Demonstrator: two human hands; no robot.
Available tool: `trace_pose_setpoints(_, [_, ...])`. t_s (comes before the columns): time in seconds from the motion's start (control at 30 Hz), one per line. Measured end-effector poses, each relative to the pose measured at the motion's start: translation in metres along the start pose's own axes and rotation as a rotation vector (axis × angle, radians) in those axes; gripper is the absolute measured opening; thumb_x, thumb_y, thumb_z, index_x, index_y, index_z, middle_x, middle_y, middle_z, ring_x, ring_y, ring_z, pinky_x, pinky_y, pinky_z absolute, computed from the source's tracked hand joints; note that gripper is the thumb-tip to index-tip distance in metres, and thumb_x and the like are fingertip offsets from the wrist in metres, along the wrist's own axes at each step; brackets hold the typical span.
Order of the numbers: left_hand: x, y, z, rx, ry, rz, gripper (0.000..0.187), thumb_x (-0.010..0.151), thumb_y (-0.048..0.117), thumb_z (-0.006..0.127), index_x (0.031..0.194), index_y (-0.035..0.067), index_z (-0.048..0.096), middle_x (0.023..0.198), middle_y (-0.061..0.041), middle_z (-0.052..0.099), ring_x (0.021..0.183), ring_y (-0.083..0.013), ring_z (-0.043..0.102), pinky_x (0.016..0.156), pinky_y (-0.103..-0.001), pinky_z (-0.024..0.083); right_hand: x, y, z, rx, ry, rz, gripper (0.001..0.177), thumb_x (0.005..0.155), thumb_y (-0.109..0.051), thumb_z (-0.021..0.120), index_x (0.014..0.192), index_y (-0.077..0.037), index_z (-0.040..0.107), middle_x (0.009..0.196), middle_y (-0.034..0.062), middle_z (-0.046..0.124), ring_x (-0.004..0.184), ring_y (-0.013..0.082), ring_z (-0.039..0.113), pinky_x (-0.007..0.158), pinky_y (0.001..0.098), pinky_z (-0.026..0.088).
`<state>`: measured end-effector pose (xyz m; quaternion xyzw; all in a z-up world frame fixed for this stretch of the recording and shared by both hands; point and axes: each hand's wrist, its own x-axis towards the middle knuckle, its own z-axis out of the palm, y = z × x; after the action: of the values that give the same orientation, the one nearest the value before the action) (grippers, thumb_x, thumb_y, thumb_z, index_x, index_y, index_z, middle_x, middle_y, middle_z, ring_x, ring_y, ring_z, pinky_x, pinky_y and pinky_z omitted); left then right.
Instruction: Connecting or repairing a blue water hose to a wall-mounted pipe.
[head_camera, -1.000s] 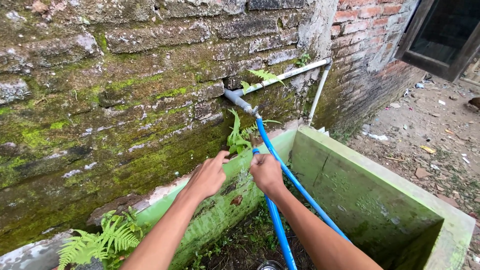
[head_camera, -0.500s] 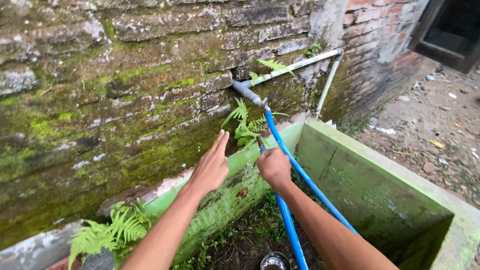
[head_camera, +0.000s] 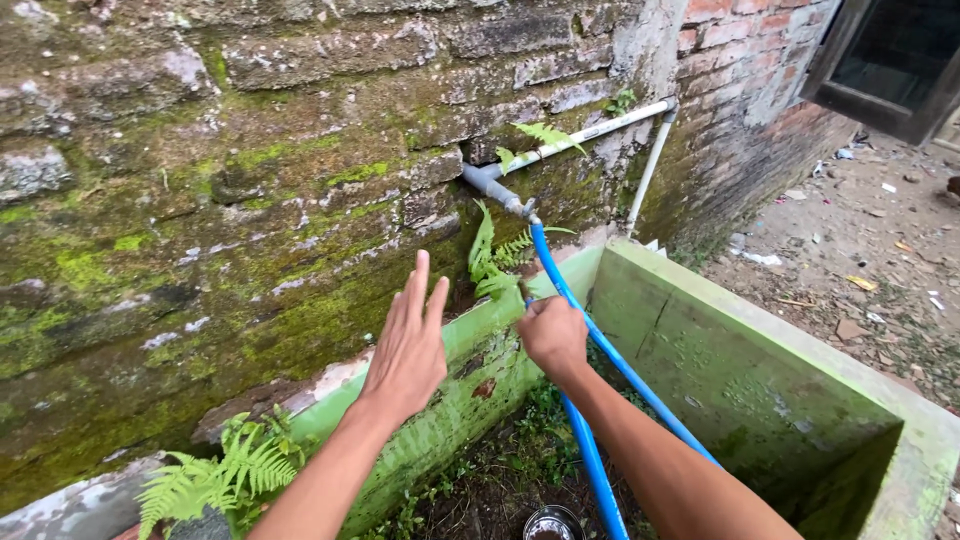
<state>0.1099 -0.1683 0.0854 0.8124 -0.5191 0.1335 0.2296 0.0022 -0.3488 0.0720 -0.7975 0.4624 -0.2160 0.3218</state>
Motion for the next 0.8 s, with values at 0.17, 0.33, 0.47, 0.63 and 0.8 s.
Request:
trace_pose_setpoints(0.17, [-0.021,0.014,-0.004,0.136,-0.03,0.131,0.093,0.069,-0.021,0.043,0.157,0.0,0.023,0.168,-0.021,-0.001,0.155,-0.0347,0.013,0.126,-0.047,0.012,0.0,0.003,0.012,-0.052,-0.034,-0.079,0.029,0.093,-0.022,0.057,0.089,0.0,0.075,0.088,0.0296,0.072,0.088,0.0432,0.071,0.09,0.0511,0.056])
trace_pose_setpoints(0.33, [-0.051,0.021,-0.009,0.076,0.022,0.375,0.093,0.075,-0.014,0.049,0.159,0.001,0.013,0.169,-0.02,0.005,0.158,-0.0342,0.012,0.13,-0.047,0.007,-0.042,-0.017,0.033,0.171,-0.383,0.111,0.035,0.102,-0.025,0.05,0.107,0.006,0.066,0.08,0.0236,0.07,0.072,0.0337,0.067,0.065,0.0456,0.056])
trace_pose_setpoints(0.47, [-0.078,0.018,-0.031,-0.176,0.079,0.483,0.094,0.085,0.013,0.065,0.16,0.004,0.009,0.17,-0.02,0.006,0.159,-0.0351,0.01,0.132,-0.047,0.008,-0.102,-0.033,0.034,0.455,-0.71,0.328,0.038,0.106,-0.023,0.041,0.124,0.008,0.055,0.07,0.0141,0.061,0.054,0.0225,0.057,0.04,0.0341,0.051])
trace_pose_setpoints(0.63, [-0.127,0.004,-0.041,-0.211,-0.136,0.32,0.108,0.077,0.025,0.072,0.16,0.001,0.007,0.17,-0.021,-0.002,0.158,-0.035,0.005,0.13,-0.047,0.007,-0.176,-0.025,0.028,0.544,-0.89,0.341,0.032,0.102,-0.013,0.037,0.126,0.003,0.051,0.071,0.0182,0.057,0.05,0.026,0.059,0.041,0.0346,0.057])
trace_pose_setpoints(0.8, [-0.179,0.031,-0.067,-0.438,-0.801,-0.015,0.075,0.084,0.031,0.06,0.149,0.007,0.035,0.118,-0.019,0.063,0.114,-0.0301,0.062,0.114,-0.045,0.045,-0.228,0.006,0.037,0.655,-1.166,0.437,0.033,0.095,-0.013,0.043,0.122,0.004,0.052,0.079,0.0175,0.058,0.054,0.0241,0.064,0.047,0.0357,0.064])
